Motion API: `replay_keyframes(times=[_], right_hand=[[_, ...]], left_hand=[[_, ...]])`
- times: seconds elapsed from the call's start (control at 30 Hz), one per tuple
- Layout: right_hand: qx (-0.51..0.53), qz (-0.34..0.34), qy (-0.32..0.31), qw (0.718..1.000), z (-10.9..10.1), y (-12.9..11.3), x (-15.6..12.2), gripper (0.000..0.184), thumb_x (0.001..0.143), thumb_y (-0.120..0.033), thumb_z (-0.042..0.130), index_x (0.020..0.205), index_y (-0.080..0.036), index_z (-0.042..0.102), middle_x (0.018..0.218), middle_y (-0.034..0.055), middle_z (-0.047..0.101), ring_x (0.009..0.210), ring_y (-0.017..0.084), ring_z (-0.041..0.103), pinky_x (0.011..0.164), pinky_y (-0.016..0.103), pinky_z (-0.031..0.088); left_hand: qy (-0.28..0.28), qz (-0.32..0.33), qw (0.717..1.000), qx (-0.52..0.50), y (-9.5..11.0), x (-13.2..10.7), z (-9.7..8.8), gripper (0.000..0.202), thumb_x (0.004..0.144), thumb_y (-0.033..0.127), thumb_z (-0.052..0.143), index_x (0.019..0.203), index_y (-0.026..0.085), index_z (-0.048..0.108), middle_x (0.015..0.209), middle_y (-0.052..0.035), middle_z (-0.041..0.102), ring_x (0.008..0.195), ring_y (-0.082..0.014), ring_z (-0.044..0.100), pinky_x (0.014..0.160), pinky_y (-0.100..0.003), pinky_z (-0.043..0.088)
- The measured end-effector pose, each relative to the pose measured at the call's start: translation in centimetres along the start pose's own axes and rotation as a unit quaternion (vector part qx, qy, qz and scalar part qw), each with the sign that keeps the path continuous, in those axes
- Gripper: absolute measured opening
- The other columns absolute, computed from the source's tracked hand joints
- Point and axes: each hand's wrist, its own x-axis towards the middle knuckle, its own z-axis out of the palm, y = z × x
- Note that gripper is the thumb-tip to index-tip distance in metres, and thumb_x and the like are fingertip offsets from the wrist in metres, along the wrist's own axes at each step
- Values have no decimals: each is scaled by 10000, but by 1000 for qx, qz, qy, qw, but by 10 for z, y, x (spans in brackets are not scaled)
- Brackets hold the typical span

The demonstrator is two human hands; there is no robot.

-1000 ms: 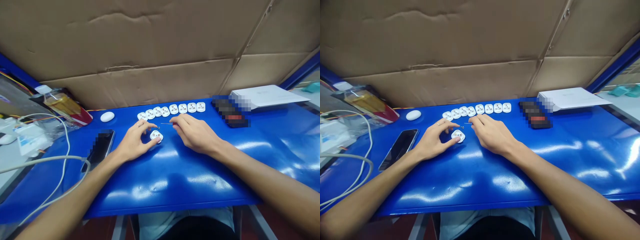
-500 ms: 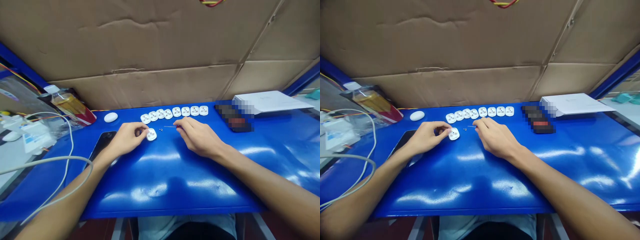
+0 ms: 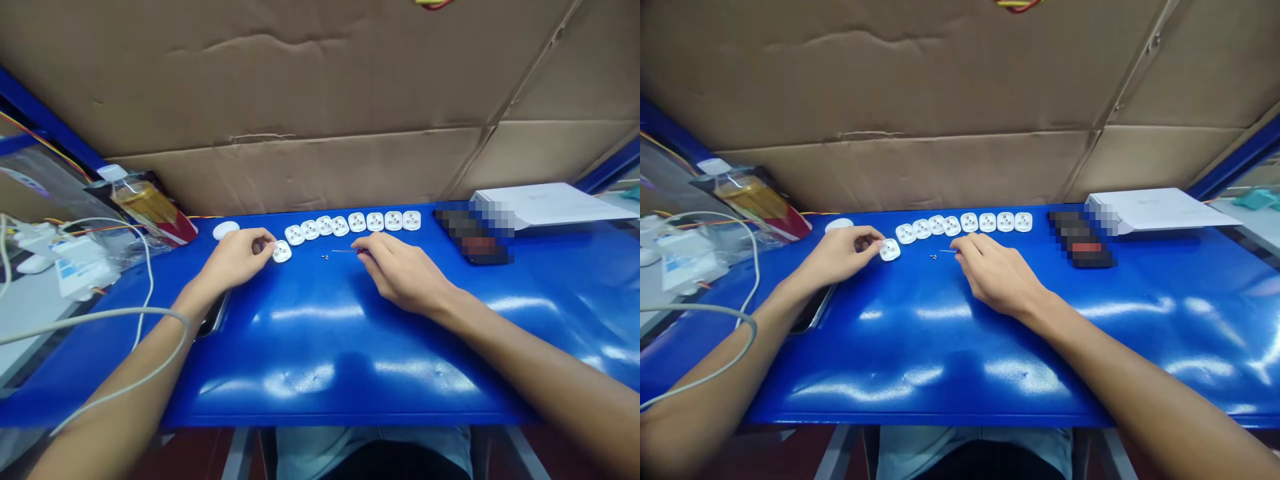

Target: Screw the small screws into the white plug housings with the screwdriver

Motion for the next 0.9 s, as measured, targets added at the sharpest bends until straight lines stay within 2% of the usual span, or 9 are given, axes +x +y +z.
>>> replay_keyframes(times=[0.27, 0.47, 0.6, 0.7, 0.9], right_hand=[[-6, -15, 17, 1000, 4, 2, -1, 245, 1083, -246, 428, 1237, -165, 600, 1170, 125, 722, 1066, 279, 698, 789, 375, 573], [-3, -3, -2, 1000, 2, 2, -1, 251, 1093, -260, 407, 1244, -185, 593, 1179, 121, 717, 1072, 267, 689, 793, 359, 561], [-2, -2, -10, 1000, 1, 2, 0, 248, 1089, -252, 408, 1251, -184, 584, 1183, 119, 710, 1081, 276, 690, 796, 373, 562], [-5, -3, -12, 1000, 0, 1, -1, 255, 1086, -240, 409, 1264, -175, 580, 1187, 128, 707, 1096, 276, 688, 803, 370, 561], [-11, -6, -22, 1000, 1, 2, -1, 263, 1088, -243, 402, 1275, -184, 577, 1196, 124, 707, 1069, 270, 693, 783, 367, 564]], left_hand=[[20, -10, 999, 39, -8, 4, -3, 320, 913, 413, 579, 1073, 224, 782, 1035, -61, 805, 904, -261, 734, 811, -354, 533], [29, -28, 997, 61, -8, 4, -3, 379, 914, 453, 596, 1170, 232, 766, 1067, -65, 799, 904, -259, 735, 809, -357, 530], [11, -1, 999, 52, -6, 1, -2, 546, 843, 550, 698, 1293, 240, 709, 1135, -61, 782, 925, -265, 726, 829, -367, 542], [7, 22, 999, 42, -6, -1, 2, 543, 854, 541, 698, 1305, 238, 694, 1193, -64, 764, 955, -270, 718, 845, -373, 546], [53, 26, 996, 62, -6, 0, 15, 500, 954, 513, 610, 1343, 206, 676, 1359, -111, 695, 1196, -330, 658, 1050, -442, 487]])
